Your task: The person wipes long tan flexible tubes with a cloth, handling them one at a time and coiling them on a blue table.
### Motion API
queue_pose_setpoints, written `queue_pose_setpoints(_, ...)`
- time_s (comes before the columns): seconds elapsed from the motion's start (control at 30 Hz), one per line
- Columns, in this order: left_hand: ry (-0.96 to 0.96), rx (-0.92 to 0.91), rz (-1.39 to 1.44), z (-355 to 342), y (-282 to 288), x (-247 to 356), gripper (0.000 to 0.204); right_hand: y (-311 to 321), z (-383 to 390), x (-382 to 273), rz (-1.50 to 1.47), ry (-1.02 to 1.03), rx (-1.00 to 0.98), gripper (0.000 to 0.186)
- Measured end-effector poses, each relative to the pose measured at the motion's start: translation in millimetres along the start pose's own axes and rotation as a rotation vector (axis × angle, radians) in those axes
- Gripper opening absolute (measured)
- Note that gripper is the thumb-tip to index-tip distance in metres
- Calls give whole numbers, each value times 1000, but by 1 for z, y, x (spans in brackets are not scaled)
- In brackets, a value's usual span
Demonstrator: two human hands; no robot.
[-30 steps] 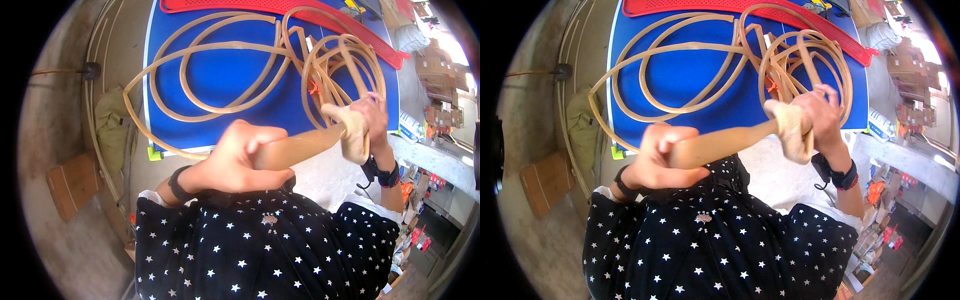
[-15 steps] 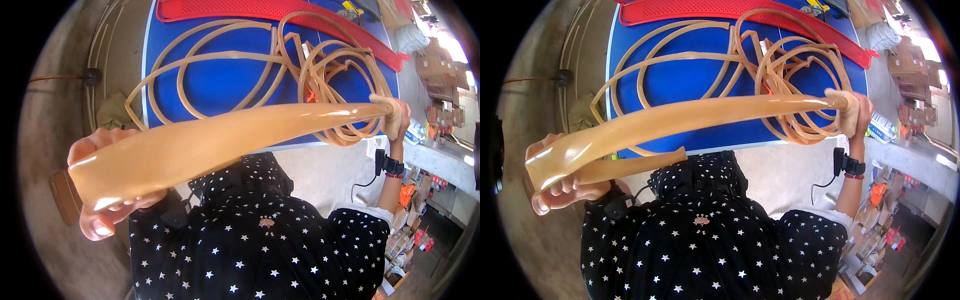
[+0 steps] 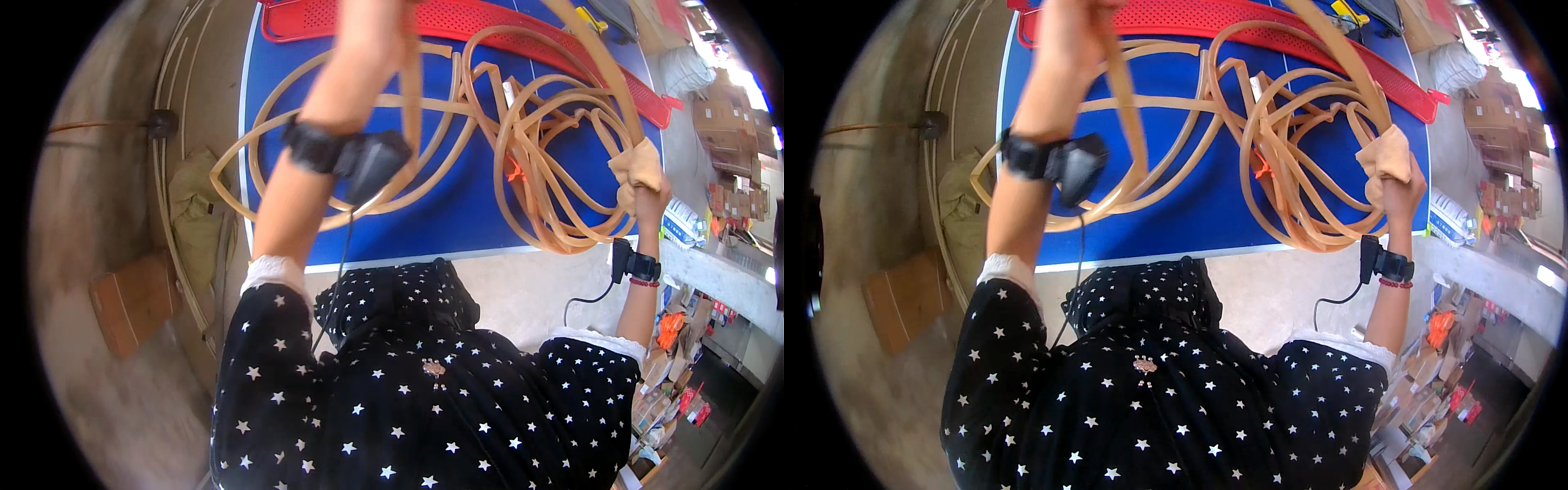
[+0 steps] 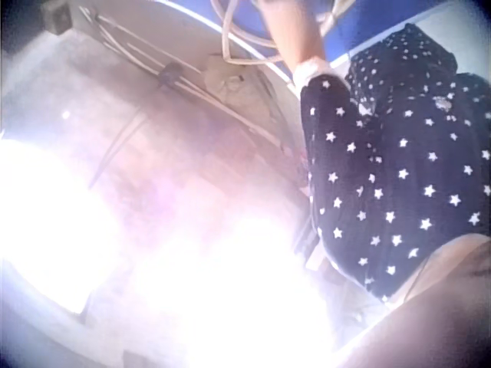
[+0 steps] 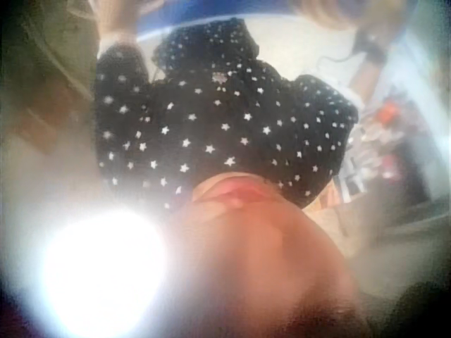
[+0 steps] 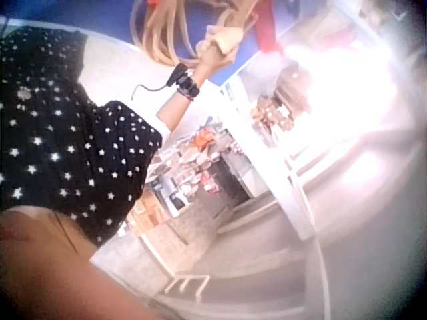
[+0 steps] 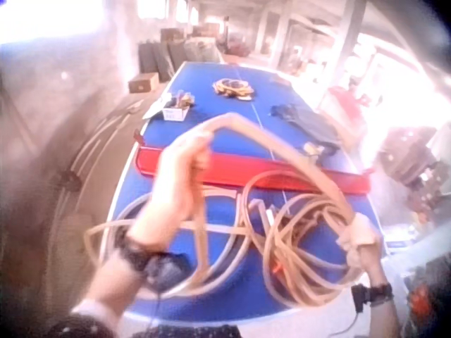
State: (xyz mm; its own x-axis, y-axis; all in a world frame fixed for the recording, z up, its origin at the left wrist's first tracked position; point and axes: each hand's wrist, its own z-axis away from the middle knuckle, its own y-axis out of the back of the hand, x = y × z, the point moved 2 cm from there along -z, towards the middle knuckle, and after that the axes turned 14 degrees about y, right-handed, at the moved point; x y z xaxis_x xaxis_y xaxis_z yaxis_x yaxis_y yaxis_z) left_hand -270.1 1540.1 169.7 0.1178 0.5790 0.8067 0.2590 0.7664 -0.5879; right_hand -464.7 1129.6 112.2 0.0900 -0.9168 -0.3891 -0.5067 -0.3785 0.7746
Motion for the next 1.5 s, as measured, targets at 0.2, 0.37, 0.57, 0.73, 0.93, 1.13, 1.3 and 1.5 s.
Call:
queue_pose_setpoints(0.2, -71, 89, -95, -62, -9, -120, 17, 11, -38, 18, -75, -263, 134, 27)
queue_pose_setpoints(0.37, 295, -19, -1122, -16, 131, -190, 98, 20, -42, 34, -24, -367, 172, 34)
queue_pose_setpoints(0.57, 771, -397, -1778, 135, 211, -187, 46, 36, -34, 78, -240, -507, 333, 37)
queue_pose_setpoints(0.73, 590, -224, -1780, 152, 191, -175, 20, 38, -29, 76, -248, -535, 416, 29)
queue_pose_setpoints(0.93, 475, -354, -1459, 119, 64, -196, 34, 44, -41, 14, -456, -506, 600, 25)
queue_pose_setpoints(1.13, 101, -260, -1622, 122, 55, -265, 75, -50, -17, -101, -363, -264, 350, 28)
queue_pose_setpoints(1.3, 685, -217, -893, 126, 124, -199, 70, -140, 47, -184, -15, 324, -16, 40)
queue_pose_setpoints(1.5, 856, -53, -7, 150, 82, -130, 61, -173, 106, -238, -219, 338, -98, 38)
